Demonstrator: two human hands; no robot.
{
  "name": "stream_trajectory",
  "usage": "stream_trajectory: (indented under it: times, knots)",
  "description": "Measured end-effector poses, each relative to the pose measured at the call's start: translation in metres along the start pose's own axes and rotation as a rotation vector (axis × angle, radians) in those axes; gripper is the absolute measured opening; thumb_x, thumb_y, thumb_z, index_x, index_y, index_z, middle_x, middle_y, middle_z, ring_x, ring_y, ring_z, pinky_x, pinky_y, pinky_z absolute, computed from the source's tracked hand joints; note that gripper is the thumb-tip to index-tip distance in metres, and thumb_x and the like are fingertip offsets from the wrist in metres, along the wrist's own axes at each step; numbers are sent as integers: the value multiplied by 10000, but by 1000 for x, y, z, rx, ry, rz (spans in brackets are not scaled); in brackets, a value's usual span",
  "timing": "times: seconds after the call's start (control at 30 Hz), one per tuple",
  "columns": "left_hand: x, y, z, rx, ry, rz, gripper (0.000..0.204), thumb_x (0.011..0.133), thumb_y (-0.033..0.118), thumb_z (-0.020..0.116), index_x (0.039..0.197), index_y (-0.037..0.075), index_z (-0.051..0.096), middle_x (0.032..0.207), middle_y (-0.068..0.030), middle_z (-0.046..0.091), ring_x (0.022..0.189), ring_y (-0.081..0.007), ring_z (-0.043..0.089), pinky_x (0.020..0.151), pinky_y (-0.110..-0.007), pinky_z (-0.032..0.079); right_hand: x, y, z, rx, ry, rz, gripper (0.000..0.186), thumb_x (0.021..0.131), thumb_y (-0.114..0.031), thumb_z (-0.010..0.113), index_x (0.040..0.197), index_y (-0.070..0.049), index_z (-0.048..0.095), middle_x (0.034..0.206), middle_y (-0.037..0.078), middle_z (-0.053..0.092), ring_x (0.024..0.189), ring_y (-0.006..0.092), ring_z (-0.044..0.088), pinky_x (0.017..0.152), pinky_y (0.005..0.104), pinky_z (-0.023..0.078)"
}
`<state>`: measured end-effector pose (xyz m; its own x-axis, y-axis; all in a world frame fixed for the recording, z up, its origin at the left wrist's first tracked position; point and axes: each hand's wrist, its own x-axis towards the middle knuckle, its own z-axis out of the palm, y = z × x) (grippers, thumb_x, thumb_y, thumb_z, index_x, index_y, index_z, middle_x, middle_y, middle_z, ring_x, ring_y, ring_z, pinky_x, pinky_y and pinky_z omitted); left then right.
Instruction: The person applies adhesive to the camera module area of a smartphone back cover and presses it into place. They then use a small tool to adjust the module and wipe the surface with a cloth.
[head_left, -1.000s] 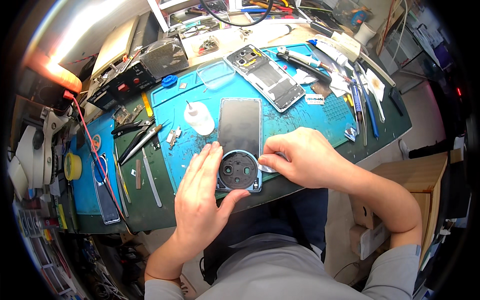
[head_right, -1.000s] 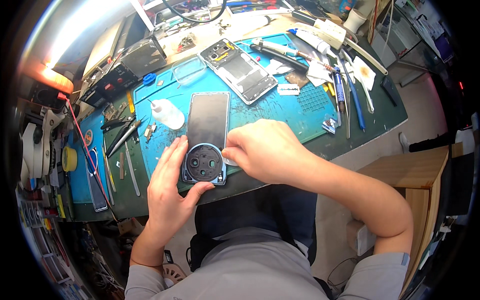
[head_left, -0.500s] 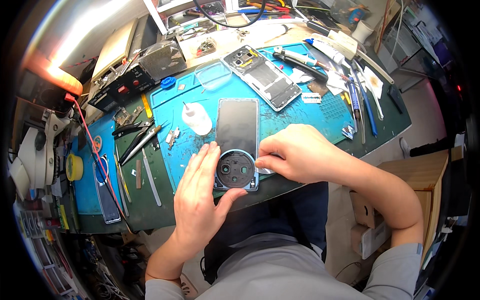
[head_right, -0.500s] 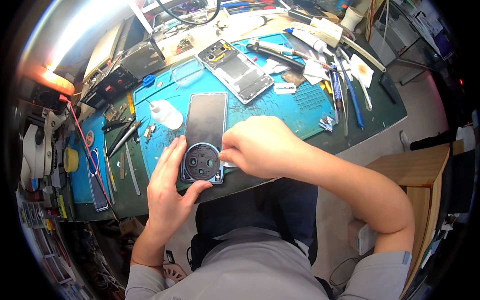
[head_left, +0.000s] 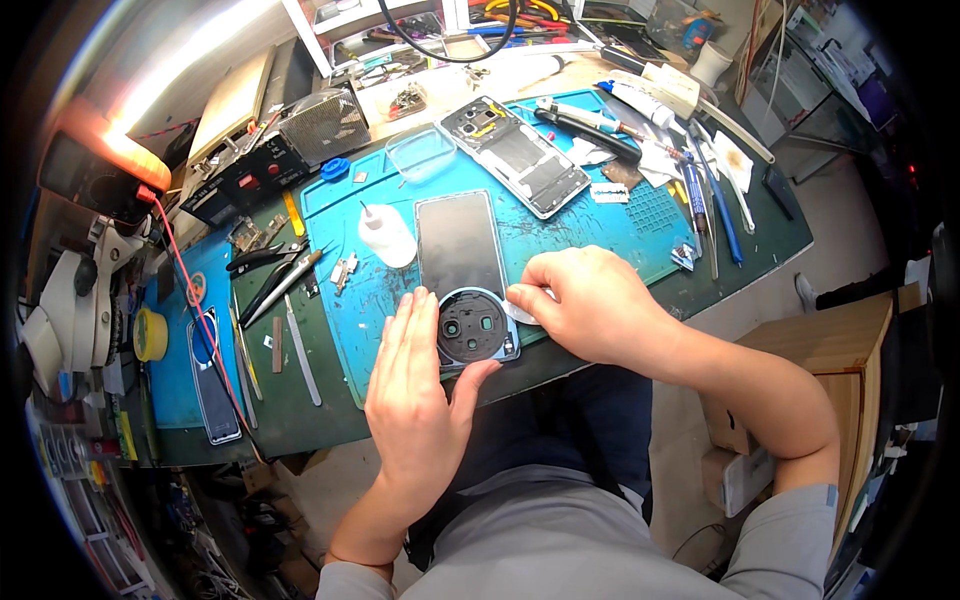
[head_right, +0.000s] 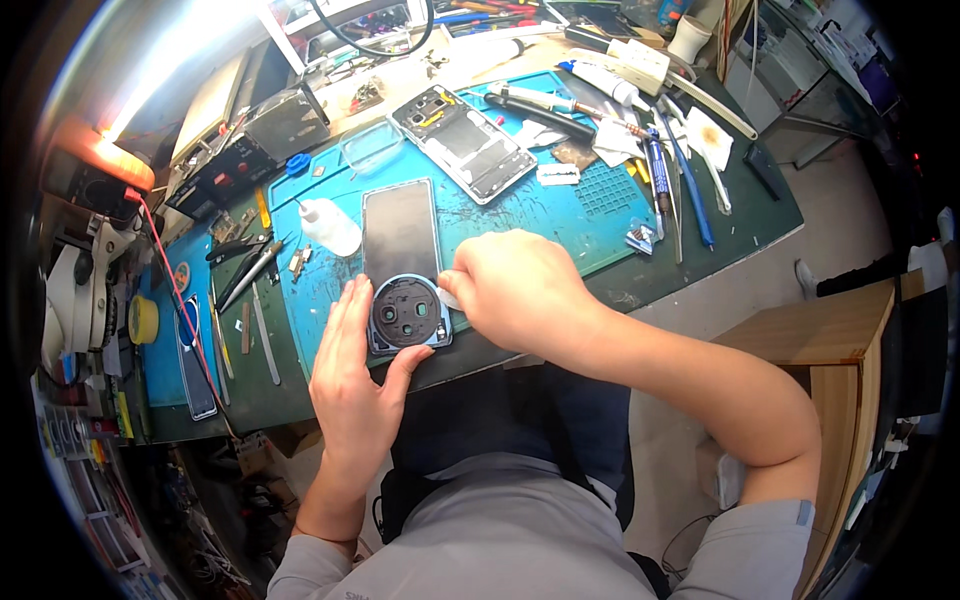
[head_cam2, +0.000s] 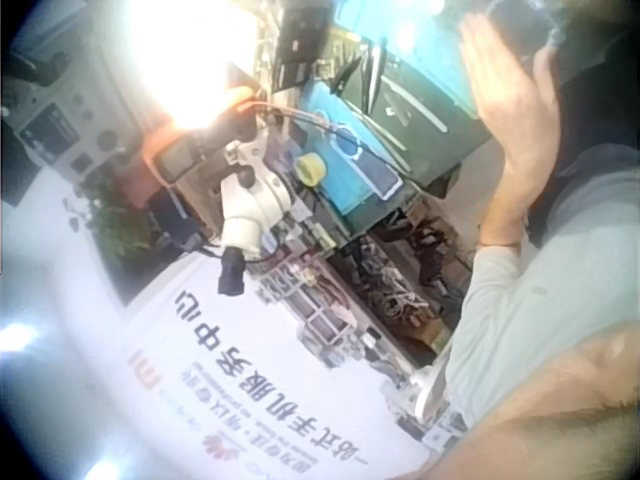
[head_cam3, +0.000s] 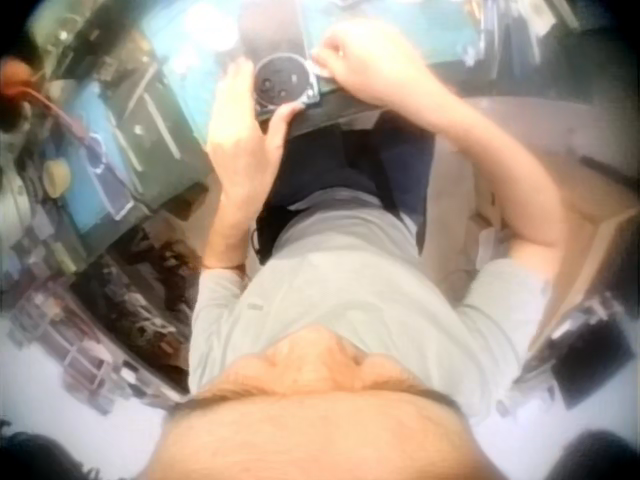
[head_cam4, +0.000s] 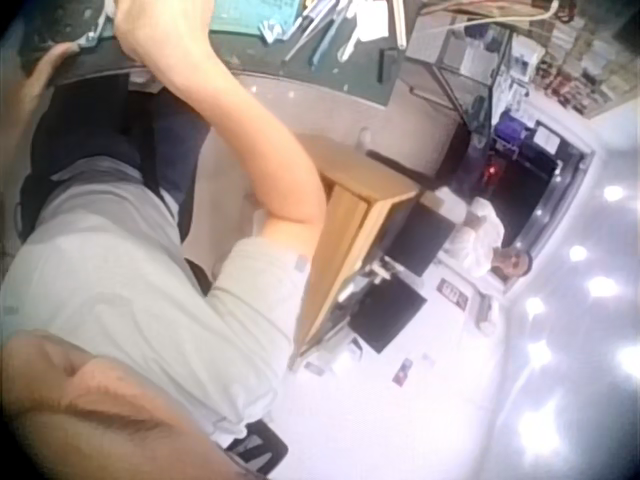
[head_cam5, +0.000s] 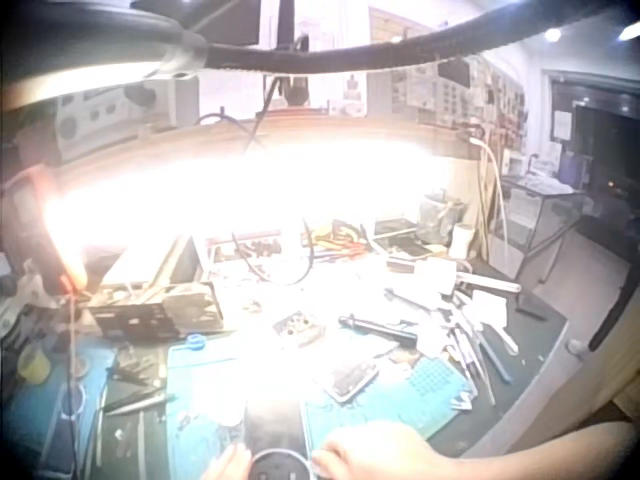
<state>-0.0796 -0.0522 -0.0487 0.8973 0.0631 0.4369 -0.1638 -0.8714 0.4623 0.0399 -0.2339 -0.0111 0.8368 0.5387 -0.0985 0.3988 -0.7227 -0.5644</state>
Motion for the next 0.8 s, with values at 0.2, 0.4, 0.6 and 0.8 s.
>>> stream_trajectory:
  times: [0.2,0.4,0.6,0.8]
  knots:
    - [-1,1,3,-28,20,-48,770,778,255,896,1395,-75,573,1389,-229,649,1323,-403,607,1127,-494,474,-6,-2,-1,12,-11,-19,280,973,-300,668,868,-53,747,793,181,729,828,400,717,759,508,550]
    - [-4,0,5,-81,33,-75,793,750,138,917,1443,-19,565,1440,-204,627,1357,-402,580,1133,-472,465,-9,-2,-3,15,-39,-61,262,966,-301,681,860,-70,743,780,161,726,794,389,714,729,505,549]
    - [-3,1,4,-84,29,-74,794,748,140,918,1442,-16,566,1439,-202,628,1356,-402,581,1127,-471,470,-7,-1,-8,-23,-103,-97,264,966,-310,678,865,-76,746,781,148,728,810,380,718,734,498,549]
    - [-3,0,4,-79,25,-65,792,750,140,917,1440,-20,564,1437,-205,627,1354,-403,581,1119,-468,476,-6,8,-2,-2,-35,-225,233,954,-290,727,868,-74,741,689,149,680,676,368,679,609,457,502]
